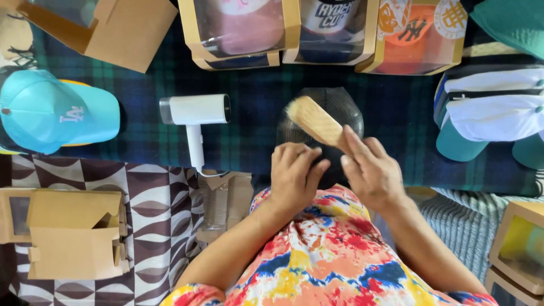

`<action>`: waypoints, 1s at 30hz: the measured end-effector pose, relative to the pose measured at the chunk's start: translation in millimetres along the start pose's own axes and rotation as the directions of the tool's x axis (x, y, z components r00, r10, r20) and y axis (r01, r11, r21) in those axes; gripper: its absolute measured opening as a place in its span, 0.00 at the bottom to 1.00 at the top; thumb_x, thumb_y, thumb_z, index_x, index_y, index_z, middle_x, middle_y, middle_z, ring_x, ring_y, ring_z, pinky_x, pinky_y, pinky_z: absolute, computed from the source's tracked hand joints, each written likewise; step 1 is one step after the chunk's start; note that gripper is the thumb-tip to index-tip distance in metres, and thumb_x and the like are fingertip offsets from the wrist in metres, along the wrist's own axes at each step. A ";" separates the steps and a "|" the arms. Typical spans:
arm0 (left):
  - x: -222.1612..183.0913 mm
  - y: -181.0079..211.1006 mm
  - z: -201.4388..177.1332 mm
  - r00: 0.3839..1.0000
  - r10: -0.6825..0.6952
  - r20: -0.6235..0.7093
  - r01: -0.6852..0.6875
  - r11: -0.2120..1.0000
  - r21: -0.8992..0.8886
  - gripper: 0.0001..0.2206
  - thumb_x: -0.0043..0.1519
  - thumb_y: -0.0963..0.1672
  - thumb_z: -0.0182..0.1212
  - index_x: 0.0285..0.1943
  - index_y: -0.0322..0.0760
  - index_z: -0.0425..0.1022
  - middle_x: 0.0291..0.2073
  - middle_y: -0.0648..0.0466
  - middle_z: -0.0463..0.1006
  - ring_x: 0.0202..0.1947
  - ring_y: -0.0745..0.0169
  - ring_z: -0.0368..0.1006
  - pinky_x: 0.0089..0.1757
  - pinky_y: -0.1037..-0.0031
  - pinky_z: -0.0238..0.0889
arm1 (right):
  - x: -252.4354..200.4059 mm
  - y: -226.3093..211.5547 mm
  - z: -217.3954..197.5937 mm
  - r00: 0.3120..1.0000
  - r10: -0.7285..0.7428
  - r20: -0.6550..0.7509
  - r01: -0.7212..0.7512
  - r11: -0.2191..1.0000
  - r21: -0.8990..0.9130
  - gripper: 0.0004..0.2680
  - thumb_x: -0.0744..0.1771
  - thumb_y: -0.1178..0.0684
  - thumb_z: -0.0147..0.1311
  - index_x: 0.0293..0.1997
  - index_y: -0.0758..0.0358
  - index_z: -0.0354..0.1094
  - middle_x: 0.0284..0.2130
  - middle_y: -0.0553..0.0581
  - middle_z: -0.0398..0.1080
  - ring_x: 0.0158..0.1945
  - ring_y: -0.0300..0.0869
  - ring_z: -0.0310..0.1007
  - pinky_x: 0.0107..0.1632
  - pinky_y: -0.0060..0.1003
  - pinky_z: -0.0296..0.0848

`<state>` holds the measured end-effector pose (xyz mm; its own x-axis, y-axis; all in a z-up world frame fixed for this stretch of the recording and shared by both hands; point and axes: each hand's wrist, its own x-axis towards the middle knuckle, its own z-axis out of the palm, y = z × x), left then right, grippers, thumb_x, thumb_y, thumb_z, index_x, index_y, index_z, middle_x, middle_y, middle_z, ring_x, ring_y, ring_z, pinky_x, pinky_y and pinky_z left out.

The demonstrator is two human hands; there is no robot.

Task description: Cleaning and shaping a black mesh cap using a brush and a handheld steamer

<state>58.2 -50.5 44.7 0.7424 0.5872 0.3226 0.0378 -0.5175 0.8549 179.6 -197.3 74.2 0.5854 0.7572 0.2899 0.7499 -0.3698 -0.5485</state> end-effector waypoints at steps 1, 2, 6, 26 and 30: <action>-2.4 -3.8 1.2 0.990 0.140 0.018 -0.142 0.984 0.104 0.11 0.64 0.49 0.65 0.48 0.41 0.81 0.41 0.54 0.72 0.49 0.47 0.71 0.48 0.63 0.65 | 3.2 0.9 -12.4 0.999 0.009 0.042 -0.008 1.000 -0.021 0.18 0.67 0.53 0.57 0.66 0.53 0.70 0.34 0.57 0.70 0.32 0.57 0.75 0.29 0.51 0.72; -4.6 -7.9 2.3 0.960 0.275 0.049 -0.279 0.938 0.204 0.12 0.63 0.49 0.65 0.49 0.42 0.81 0.43 0.52 0.73 0.52 0.43 0.70 0.49 0.58 0.64 | 6.4 1.7 -24.7 0.996 0.020 0.084 -0.016 0.999 -0.043 0.17 0.68 0.49 0.56 0.65 0.48 0.72 0.29 0.54 0.69 0.27 0.55 0.75 0.26 0.49 0.71; -10.9 -21.1 4.2 0.919 0.375 0.119 -0.393 0.884 0.252 0.09 0.66 0.47 0.58 0.49 0.45 0.81 0.48 0.49 0.74 0.54 0.41 0.70 0.50 0.57 0.62 | 39.6 36.1 -27.9 0.983 -0.146 0.110 0.177 0.910 -0.376 0.13 0.71 0.45 0.51 0.62 0.43 0.76 0.23 0.52 0.63 0.20 0.49 0.70 0.24 0.43 0.70; -24.3 -58.3 48.8 0.781 0.623 0.040 -0.597 0.727 0.339 0.19 0.72 0.53 0.37 0.47 0.58 0.80 0.51 0.56 0.79 0.58 0.54 0.73 0.61 0.58 0.60 | 53.1 157.2 -13.5 0.701 0.592 0.397 -0.588 0.795 -0.148 0.13 0.73 0.40 0.50 0.56 0.54 0.77 0.43 0.66 0.78 0.48 0.62 0.76 0.49 0.54 0.75; -10.7 -46.8 43.7 0.759 0.651 0.006 -0.612 0.711 0.347 0.10 0.69 0.49 0.51 0.48 0.56 0.80 0.52 0.54 0.79 0.58 0.52 0.74 0.60 0.58 0.61 | 18.0 70.4 -26.3 0.998 0.009 -0.059 -0.023 0.969 -0.248 0.12 0.71 0.47 0.60 0.60 0.56 0.78 0.52 0.55 0.80 0.46 0.48 0.81 0.45 0.39 0.78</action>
<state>77.7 -59.8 -16.5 0.5927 0.1054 0.7985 -0.1949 -0.9432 0.2691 251.1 -223.8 61.4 0.6093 0.7207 0.3306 0.7890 -0.5093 -0.3438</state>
